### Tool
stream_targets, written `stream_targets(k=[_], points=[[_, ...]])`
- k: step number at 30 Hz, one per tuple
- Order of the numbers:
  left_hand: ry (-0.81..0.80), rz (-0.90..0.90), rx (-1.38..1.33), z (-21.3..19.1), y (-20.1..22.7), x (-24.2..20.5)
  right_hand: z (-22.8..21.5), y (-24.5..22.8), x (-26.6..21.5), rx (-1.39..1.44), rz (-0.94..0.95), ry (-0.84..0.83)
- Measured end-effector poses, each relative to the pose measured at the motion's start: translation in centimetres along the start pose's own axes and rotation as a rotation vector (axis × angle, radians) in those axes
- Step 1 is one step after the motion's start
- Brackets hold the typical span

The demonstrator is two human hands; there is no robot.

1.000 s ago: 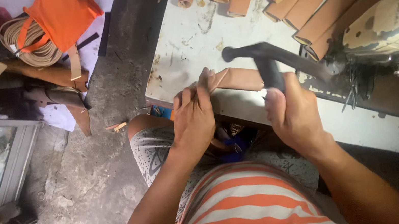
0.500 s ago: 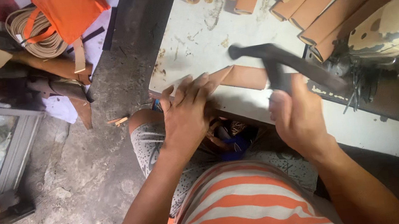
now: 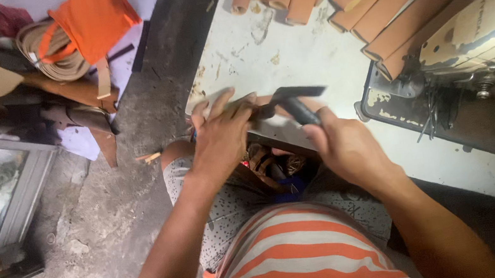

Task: The person assembles small tan leather pieces by folding them, securing them with a staple gun, and inserting a thin strip into the folded edge. They repeat this process for multiple pieces on a workbench next to a sewing machine.

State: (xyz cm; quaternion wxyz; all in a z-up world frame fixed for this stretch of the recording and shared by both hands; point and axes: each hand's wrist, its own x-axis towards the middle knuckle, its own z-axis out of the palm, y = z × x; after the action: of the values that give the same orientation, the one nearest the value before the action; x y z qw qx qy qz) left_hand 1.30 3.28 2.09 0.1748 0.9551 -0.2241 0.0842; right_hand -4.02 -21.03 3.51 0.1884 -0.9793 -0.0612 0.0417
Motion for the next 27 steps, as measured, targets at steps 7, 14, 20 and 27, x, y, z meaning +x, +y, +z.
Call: stream_targets(k=[7, 14, 20, 27], points=[[-0.123, 0.194, 0.087, -0.2, -0.2, 3.8, -2.4, 4.2, -2.3, 0.258, 0.083, 0.167], [-0.183, 0.085, 0.148, 5.7, 1.1, 3.7, -1.1, 4.4, -1.5, 0.052, 0.150, 0.040], [-0.204, 0.049, -0.097, 3.6, 5.2, 1.8, -0.4, 5.1, -0.3, 0.158, 0.241, -0.014], [-0.166, 0.051, -0.038, 4.8, 5.2, 1.1, -1.3, 6.5, 0.4, 0.128, 0.261, -0.056]])
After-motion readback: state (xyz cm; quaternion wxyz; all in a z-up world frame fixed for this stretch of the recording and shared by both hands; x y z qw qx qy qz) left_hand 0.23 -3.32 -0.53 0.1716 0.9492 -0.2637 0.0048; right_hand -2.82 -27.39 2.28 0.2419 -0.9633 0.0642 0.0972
